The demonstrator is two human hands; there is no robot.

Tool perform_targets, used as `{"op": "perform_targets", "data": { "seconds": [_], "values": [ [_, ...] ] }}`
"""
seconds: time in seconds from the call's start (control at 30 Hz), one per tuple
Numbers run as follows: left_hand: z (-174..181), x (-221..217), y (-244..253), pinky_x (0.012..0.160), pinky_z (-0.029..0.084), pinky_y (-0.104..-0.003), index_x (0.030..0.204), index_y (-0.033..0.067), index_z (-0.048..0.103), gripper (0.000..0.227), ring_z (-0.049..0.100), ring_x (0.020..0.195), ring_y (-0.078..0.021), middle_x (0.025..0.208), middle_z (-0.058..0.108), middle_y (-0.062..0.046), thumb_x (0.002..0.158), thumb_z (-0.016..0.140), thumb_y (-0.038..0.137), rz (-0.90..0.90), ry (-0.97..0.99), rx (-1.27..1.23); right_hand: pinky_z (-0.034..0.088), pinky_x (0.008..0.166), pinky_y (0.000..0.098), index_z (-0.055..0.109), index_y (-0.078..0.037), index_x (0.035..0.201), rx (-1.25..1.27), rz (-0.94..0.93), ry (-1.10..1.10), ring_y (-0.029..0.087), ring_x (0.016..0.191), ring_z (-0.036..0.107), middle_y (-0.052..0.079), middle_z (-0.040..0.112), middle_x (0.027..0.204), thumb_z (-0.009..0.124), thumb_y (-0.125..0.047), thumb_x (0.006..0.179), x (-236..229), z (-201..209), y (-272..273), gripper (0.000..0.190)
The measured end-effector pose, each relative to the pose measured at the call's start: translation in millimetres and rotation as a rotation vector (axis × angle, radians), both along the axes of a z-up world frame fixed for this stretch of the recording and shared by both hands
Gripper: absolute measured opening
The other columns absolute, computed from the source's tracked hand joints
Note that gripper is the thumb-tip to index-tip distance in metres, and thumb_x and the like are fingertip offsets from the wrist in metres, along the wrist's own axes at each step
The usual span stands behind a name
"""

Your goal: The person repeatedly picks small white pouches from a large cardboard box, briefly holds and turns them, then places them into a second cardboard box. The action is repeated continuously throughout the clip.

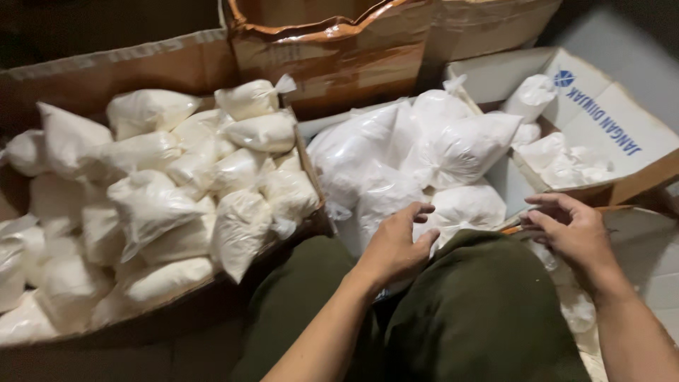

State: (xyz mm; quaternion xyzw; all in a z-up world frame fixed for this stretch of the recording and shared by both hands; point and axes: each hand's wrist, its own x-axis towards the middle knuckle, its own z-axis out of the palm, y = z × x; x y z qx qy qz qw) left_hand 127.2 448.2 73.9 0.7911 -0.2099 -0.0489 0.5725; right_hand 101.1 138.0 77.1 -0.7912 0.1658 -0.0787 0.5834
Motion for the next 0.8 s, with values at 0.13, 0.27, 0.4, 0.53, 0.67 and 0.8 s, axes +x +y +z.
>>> {"op": "perform_targets", "data": {
  "seconds": [0.13,0.27,0.4,0.53,0.67,0.8],
  "values": [
    [8.0,-2.8,23.5,0.095,0.055,-0.041,0.129,0.0078,0.064,0.045,0.071,0.111,-0.0337,0.120,0.073,-0.018,0.088,0.068,0.025,0.046,0.046,0.000,0.056,0.078,0.0331,0.069,-0.002,0.125,-0.072,0.023,0.080,0.020,0.094,0.071,0.013,0.076,0.106,0.065,-0.007,0.096,9.3,5.1,34.3,0.030],
    [17.4,-9.4,46.8,0.098,0.053,-0.041,0.128,0.0068,0.065,0.041,0.069,0.114,-0.0346,0.120,0.073,-0.018,0.090,0.066,0.022,0.102,-0.051,-0.016,0.058,0.079,0.0330,0.070,-0.003,0.123,-0.059,0.126,0.050,0.020,0.094,0.072,0.013,0.076,0.105,0.065,-0.007,0.094,17.0,13.8,70.7,0.029],
    [19.6,-14.3,70.3,0.107,0.047,-0.044,0.124,0.0070,0.068,0.038,0.061,0.123,-0.0376,0.121,0.068,-0.021,0.088,0.068,0.018,0.286,-0.219,0.133,0.056,0.078,0.0334,0.070,-0.004,0.122,0.011,0.163,0.090,0.018,0.096,0.072,0.012,0.076,0.107,0.065,-0.009,0.095,25.0,21.0,107.3,0.029],
    [19.0,-13.4,96.8,0.111,0.036,-0.052,0.126,0.0044,0.065,0.044,0.042,0.136,-0.0459,0.131,0.059,-0.022,0.082,0.068,0.011,0.494,-0.389,0.295,0.059,0.080,0.0340,0.068,-0.006,0.125,0.077,0.289,0.061,0.019,0.096,0.072,0.011,0.076,0.108,0.066,-0.011,0.093,39.4,32.5,146.5,0.033],
    [11.8,-12.9,127.8,0.112,0.034,-0.054,0.137,0.0040,0.055,0.060,0.037,0.137,-0.0460,0.142,0.048,-0.023,0.078,0.067,0.007,0.666,-0.356,0.435,0.059,0.082,0.0332,0.067,-0.006,0.126,0.086,0.411,0.041,0.018,0.098,0.073,0.012,0.076,0.108,0.067,-0.015,0.092,49.3,36.1,191.6,0.035],
    [6.6,-16.6,159.7,0.111,0.031,-0.059,0.146,0.0035,0.039,0.080,0.034,0.135,-0.0474,0.147,0.037,-0.027,0.075,0.072,0.011,0.808,-0.347,0.536,0.057,0.079,0.0327,0.068,-0.006,0.126,0.049,0.550,0.033,0.016,0.095,0.071,0.012,0.076,0.108,0.067,-0.017,0.093,66.5,39.9,232.8,0.035]
  ]
}}
